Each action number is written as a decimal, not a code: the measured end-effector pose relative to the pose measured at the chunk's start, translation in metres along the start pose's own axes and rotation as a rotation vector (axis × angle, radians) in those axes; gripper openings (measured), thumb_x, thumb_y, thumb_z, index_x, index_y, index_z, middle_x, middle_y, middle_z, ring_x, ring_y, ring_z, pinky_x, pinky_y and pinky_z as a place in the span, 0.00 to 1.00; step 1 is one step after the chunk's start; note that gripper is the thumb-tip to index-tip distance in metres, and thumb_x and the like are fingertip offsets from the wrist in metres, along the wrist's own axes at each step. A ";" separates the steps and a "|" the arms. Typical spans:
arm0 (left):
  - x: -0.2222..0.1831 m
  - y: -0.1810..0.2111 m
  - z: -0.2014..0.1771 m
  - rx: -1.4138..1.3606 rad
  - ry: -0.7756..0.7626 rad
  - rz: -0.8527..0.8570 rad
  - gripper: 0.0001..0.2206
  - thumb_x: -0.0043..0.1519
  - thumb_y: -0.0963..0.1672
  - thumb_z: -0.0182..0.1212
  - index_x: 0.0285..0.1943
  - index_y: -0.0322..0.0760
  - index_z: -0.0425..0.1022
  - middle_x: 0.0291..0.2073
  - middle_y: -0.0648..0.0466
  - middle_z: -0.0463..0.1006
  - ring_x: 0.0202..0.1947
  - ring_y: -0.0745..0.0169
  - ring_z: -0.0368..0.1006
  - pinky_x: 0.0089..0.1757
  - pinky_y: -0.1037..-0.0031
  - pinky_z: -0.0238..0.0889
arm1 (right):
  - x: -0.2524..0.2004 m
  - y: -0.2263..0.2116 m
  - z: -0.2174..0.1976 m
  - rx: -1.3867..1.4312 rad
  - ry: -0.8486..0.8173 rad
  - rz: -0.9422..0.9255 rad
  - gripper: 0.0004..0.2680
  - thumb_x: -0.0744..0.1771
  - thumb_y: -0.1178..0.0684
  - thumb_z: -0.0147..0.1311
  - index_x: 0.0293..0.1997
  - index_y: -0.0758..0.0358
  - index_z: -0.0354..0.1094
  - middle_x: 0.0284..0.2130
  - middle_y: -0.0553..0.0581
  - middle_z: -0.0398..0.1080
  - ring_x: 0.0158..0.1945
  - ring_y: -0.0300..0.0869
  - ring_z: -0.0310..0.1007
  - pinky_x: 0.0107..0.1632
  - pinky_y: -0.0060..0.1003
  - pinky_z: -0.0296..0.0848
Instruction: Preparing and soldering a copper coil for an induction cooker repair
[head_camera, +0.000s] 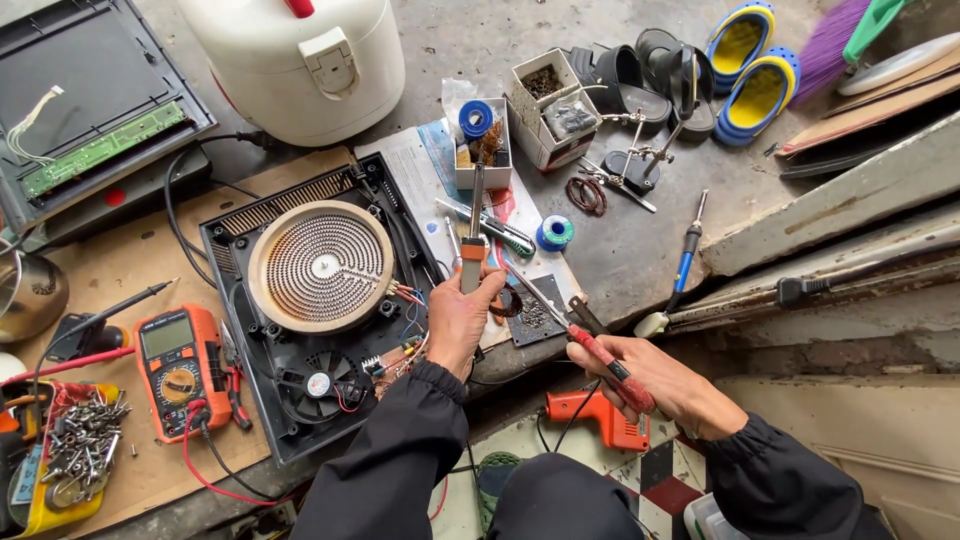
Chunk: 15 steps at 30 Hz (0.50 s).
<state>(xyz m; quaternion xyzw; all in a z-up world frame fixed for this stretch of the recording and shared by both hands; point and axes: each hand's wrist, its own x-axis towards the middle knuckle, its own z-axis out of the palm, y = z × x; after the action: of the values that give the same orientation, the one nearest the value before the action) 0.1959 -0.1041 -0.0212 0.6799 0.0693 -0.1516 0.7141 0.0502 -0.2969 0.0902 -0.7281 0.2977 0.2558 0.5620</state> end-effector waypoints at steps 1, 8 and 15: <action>0.002 0.000 0.000 0.018 -0.008 -0.009 0.08 0.58 0.46 0.80 0.41 0.42 0.90 0.24 0.54 0.80 0.29 0.68 0.69 0.34 0.77 0.64 | -0.002 -0.005 0.000 0.014 -0.001 0.007 0.19 0.67 0.36 0.65 0.36 0.69 0.73 0.13 0.66 0.68 0.10 0.49 0.70 0.18 0.33 0.57; 0.000 0.014 0.003 0.039 -0.006 -0.047 0.08 0.56 0.47 0.81 0.40 0.46 0.91 0.22 0.55 0.81 0.26 0.70 0.69 0.30 0.78 0.64 | 0.028 0.010 -0.003 0.053 -0.006 -0.022 0.18 0.66 0.39 0.69 0.34 0.70 0.73 0.11 0.66 0.66 0.08 0.49 0.67 0.17 0.32 0.56; 0.026 -0.001 0.006 0.253 0.012 -0.159 0.08 0.51 0.51 0.81 0.33 0.53 0.90 0.21 0.57 0.82 0.26 0.66 0.76 0.32 0.74 0.72 | 0.047 0.017 0.001 0.096 -0.012 -0.006 0.19 0.66 0.40 0.72 0.31 0.69 0.72 0.09 0.65 0.64 0.06 0.48 0.65 0.16 0.31 0.56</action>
<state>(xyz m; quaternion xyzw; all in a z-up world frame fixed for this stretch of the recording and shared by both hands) 0.2200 -0.1135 -0.0296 0.7579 0.1074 -0.2112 0.6078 0.0706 -0.3058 0.0450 -0.6995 0.3041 0.2437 0.5990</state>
